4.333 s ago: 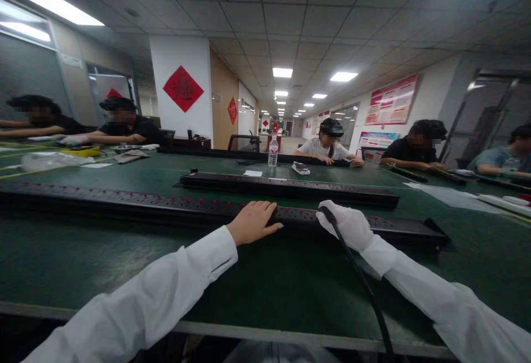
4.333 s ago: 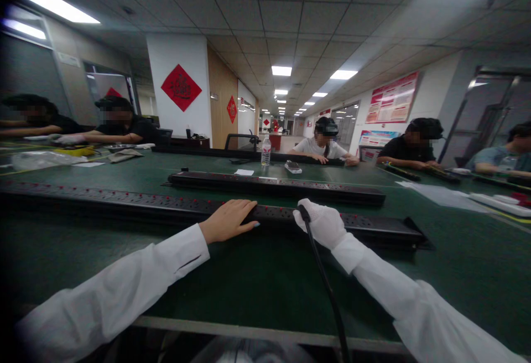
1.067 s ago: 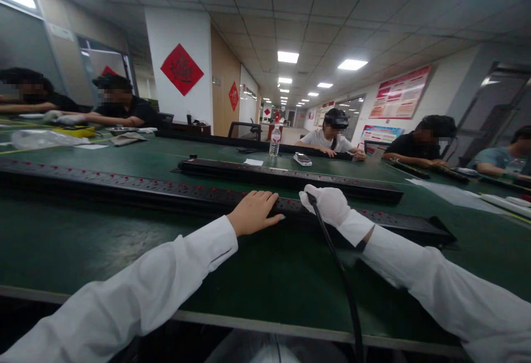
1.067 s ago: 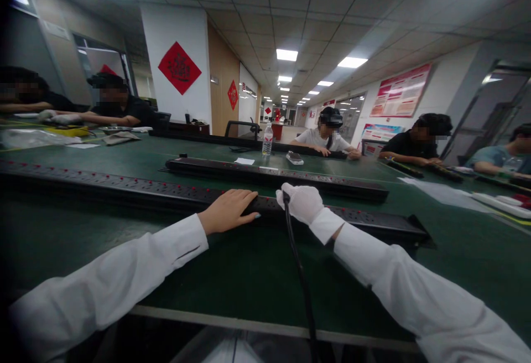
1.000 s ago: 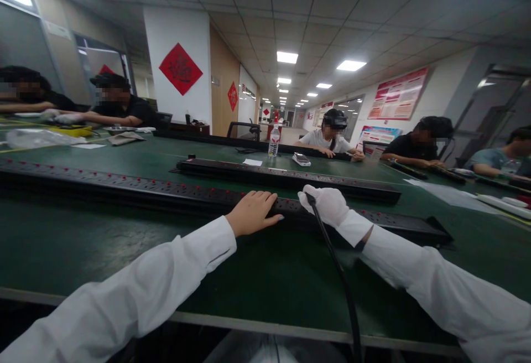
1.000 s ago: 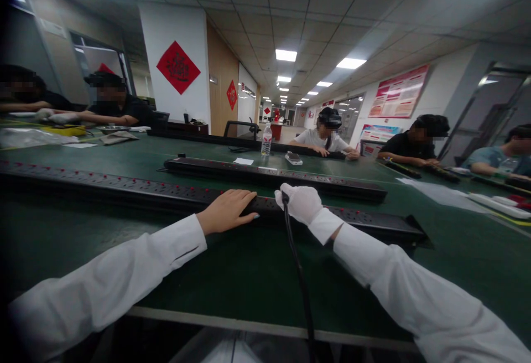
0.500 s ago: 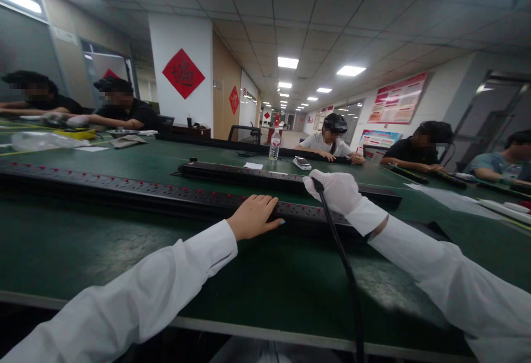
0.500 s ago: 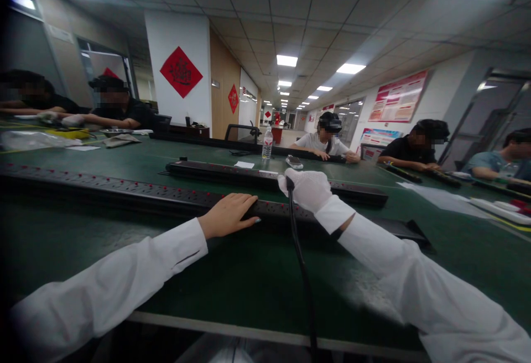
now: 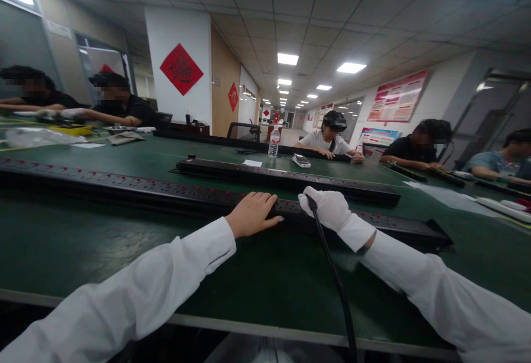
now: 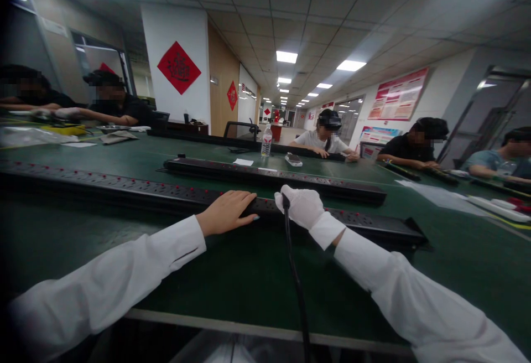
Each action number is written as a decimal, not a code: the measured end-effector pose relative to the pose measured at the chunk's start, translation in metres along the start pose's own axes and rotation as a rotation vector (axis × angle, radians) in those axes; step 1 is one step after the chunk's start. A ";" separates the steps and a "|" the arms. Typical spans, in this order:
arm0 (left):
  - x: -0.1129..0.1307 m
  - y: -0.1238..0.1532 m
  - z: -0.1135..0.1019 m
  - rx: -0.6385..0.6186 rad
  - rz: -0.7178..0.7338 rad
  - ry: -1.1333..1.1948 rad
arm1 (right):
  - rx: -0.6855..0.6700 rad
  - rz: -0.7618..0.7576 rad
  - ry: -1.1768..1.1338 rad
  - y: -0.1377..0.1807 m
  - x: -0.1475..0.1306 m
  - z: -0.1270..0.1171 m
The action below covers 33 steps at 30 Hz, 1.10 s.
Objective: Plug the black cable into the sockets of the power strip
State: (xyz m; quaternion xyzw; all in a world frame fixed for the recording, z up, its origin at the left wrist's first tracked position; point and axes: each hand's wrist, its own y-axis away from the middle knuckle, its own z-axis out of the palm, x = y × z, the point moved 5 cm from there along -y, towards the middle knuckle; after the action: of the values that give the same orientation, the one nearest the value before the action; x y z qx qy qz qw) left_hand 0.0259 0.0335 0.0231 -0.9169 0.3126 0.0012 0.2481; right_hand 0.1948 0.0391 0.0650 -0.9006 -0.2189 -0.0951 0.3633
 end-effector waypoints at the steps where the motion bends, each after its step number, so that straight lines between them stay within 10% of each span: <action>1: 0.000 0.000 0.000 -0.004 0.001 -0.001 | -0.024 -0.022 0.016 -0.002 0.000 -0.002; 14: 0.000 0.002 -0.002 -0.012 0.005 0.001 | 0.108 0.015 0.127 -0.048 0.024 -0.067; 23: 0.004 0.000 -0.005 0.006 0.007 -0.007 | -0.074 0.013 0.053 0.001 -0.009 -0.003; 33: 0.001 0.000 -0.002 0.001 0.004 0.008 | 0.001 0.053 0.000 0.007 -0.007 0.000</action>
State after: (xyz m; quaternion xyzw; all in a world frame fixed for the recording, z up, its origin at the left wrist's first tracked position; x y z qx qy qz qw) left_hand 0.0265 0.0317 0.0245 -0.9162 0.3154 -0.0022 0.2473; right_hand 0.1917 0.0326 0.0582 -0.9060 -0.1951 -0.0852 0.3659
